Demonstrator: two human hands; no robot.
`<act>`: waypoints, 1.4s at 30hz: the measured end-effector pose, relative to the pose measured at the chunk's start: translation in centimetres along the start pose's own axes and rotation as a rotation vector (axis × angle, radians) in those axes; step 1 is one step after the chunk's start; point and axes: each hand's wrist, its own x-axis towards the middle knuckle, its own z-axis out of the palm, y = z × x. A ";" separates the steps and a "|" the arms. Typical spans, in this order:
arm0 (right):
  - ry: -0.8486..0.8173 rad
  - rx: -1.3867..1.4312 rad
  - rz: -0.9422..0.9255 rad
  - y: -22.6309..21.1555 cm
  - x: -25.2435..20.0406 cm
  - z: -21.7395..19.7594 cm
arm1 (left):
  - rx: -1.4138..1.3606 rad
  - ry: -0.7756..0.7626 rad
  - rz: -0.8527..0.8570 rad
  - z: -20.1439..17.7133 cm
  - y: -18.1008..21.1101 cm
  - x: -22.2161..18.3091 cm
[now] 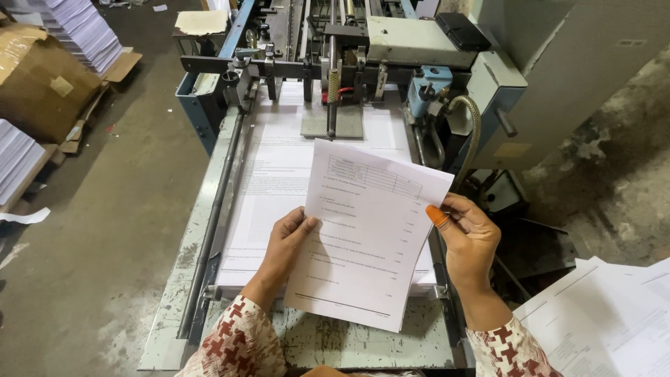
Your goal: Operating a paper machine by inspecting, aligning, and feeding stacks of printed documents.
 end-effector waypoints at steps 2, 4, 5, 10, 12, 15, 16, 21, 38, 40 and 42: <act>0.003 0.003 0.014 0.0 0.0 0.0 | 0.004 -0.003 0.001 -0.3 -0.7 0.2; 0.017 0.014 0.042 -0.2 0.0 0.2 | 0.001 0.003 -0.008 -0.6 -1.7 0.6; 0.017 0.014 0.042 -0.1 0.0 0.1 | 0.001 0.003 -0.008 -0.5 -1.6 0.5; 0.033 0.035 0.095 -0.6 0.0 0.4 | -0.012 0.009 -0.010 -0.2 -0.6 0.2; 0.026 0.058 0.113 -0.1 0.0 0.2 | -0.023 0.011 0.003 -0.5 -1.8 0.8; -0.012 0.119 0.167 0.4 0.0 0.1 | -0.046 0.018 0.019 -0.1 -0.3 0.1; -0.037 0.152 0.201 0.6 -0.1 0.1 | -0.060 0.015 0.022 0.1 0.7 -0.4; -0.095 0.182 0.308 2.9 -0.7 -0.8 | -0.085 0.034 0.062 -0.2 -0.1 -0.2; -0.048 0.064 0.524 5.0 -1.4 -2.1 | -0.161 -0.082 0.020 -1.0 -0.8 -0.3; -0.001 0.017 0.514 5.2 -1.3 -2.2 | -0.186 -0.139 0.022 -0.9 -0.4 -0.4; -0.002 -0.005 0.513 5.1 -1.1 -2.2 | -0.209 -0.147 0.049 -1.1 -0.9 -0.2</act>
